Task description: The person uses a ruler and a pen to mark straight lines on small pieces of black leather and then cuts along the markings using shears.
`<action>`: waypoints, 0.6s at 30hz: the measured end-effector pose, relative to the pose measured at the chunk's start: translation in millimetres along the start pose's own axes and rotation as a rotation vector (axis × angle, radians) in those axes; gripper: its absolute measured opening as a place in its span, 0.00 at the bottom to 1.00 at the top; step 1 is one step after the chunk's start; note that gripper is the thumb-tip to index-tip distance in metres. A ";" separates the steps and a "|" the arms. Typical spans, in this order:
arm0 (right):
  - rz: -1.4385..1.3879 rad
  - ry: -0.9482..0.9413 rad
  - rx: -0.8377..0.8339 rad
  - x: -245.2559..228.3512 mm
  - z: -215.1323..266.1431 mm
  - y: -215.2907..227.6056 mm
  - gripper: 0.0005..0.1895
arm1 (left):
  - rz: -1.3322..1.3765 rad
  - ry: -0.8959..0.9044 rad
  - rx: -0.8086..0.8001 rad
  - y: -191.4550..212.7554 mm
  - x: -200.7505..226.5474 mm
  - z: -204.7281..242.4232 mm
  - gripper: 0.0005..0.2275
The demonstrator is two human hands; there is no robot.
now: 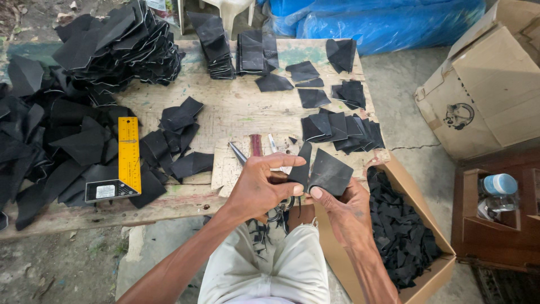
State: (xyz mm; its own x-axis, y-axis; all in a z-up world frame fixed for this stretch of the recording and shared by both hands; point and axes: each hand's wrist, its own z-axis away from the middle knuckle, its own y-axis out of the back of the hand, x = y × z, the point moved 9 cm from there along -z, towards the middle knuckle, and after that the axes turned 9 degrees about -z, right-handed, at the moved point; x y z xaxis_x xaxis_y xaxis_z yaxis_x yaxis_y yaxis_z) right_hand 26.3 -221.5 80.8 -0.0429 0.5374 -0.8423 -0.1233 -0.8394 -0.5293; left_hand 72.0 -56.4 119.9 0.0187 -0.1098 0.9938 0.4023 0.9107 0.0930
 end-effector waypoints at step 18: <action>0.073 -0.009 0.065 6.9 0.4 2.6 0.19 | -0.058 0.020 0.115 4.6 -0.4 3.9 0.18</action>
State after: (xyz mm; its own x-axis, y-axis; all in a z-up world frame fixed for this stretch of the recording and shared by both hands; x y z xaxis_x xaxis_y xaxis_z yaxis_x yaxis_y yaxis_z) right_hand 25.2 -219.9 73.7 -0.0626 0.4758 -0.8773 -0.1841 -0.8695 -0.4584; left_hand 70.2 -50.6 120.2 0.0172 -0.1701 0.9853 0.2960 0.9421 0.1575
